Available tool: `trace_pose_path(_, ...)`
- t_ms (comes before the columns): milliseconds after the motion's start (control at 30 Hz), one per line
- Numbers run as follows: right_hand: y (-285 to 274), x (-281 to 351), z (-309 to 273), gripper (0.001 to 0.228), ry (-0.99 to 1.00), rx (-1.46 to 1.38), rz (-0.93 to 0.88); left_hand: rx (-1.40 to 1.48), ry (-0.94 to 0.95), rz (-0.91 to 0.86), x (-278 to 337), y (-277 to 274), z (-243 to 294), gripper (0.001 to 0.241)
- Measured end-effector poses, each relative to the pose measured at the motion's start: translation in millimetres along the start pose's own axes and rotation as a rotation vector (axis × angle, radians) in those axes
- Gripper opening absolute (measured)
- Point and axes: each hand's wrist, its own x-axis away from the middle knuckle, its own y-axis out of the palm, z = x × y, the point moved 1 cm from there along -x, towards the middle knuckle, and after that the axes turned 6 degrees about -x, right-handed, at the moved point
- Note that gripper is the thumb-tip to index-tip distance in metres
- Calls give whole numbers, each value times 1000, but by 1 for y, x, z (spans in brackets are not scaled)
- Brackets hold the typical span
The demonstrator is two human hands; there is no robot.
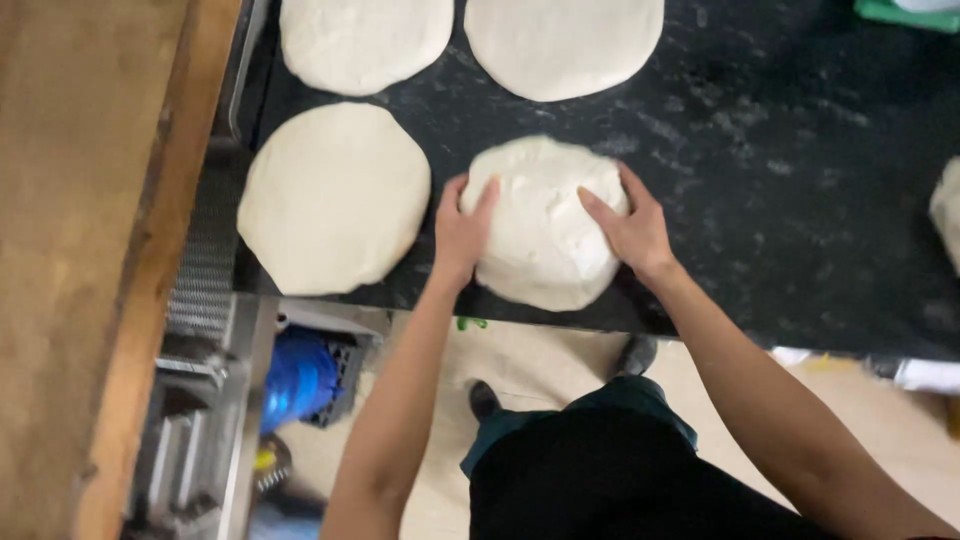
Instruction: Portioning and shaping dough on a kitchen counter using a dough scraper and a weighing scale.
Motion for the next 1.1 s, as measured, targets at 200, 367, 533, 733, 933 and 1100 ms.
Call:
trace_pose_path(200,8,6,13,52,-423,849,201,-523,431,144,7,-34,-6,62)
trace_pose_path(367,65,24,-56,54,-778,807,-63,-435,918,126,23,-7,58,44)
trace_pose_path(533,99,-6,-18,57,-709,774,-208,-1004,839,-560,-13,29,48,75)
trace_pose_path(733,91,-48,58,60,-608,722,-404,-985,845,-632,-40,34,57,84)
trace_pose_path(933,93,-81,74,63,-646,695,-555,-1004,895,-510,-68,53,52,81)
trace_pose_path(1100,55,-112,45,66,-643,666,-647,-980,737,-650,-67,62,72,69)
